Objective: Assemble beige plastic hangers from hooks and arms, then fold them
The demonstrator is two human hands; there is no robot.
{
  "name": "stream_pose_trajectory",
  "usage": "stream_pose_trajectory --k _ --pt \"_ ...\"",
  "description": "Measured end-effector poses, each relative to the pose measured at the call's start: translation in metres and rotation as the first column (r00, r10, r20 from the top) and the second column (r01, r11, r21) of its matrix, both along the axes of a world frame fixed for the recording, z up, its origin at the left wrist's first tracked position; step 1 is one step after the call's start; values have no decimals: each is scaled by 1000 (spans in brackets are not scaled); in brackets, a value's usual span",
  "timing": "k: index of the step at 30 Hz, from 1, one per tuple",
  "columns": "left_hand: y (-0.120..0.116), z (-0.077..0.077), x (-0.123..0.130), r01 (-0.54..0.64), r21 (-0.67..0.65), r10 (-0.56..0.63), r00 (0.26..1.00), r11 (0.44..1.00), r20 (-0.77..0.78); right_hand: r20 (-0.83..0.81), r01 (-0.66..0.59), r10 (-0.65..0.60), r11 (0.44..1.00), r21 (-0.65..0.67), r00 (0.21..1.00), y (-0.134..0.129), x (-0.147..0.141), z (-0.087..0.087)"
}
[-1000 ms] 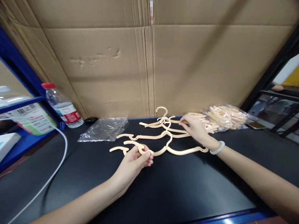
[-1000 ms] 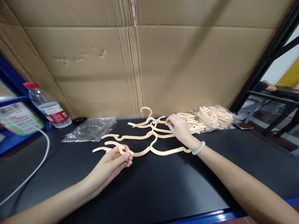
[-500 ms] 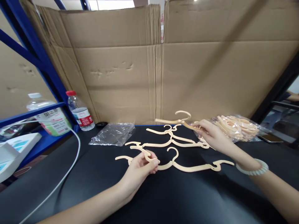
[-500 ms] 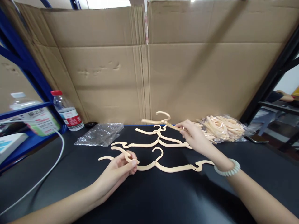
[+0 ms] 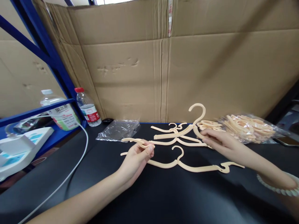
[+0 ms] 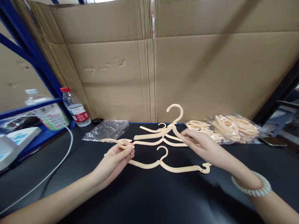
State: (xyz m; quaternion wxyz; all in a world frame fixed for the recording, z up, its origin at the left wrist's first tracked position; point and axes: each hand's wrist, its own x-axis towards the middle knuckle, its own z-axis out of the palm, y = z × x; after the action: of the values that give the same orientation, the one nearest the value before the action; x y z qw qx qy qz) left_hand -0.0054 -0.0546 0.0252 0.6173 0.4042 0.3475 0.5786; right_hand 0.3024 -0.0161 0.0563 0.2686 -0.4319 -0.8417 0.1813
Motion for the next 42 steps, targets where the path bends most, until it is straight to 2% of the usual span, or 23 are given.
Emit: stream_pose_trajectory --k 6,11,18,42 --pt "3 1 -3 32 -11 -31 997 999 70 -23 -37 36 999 -24 999 -5 -6 2" --pt "-2 6 -3 122 1 -122 992 993 32 16 -64 66 996 -63 998 -7 -6 5" --pt "-2 7 -5 257 -24 -255 965 966 62 38 -62 64 997 -52 997 -8 -6 5" --pt "-4 7 -5 281 -66 -273 955 957 117 53 -51 48 997 51 997 -11 -4 3"
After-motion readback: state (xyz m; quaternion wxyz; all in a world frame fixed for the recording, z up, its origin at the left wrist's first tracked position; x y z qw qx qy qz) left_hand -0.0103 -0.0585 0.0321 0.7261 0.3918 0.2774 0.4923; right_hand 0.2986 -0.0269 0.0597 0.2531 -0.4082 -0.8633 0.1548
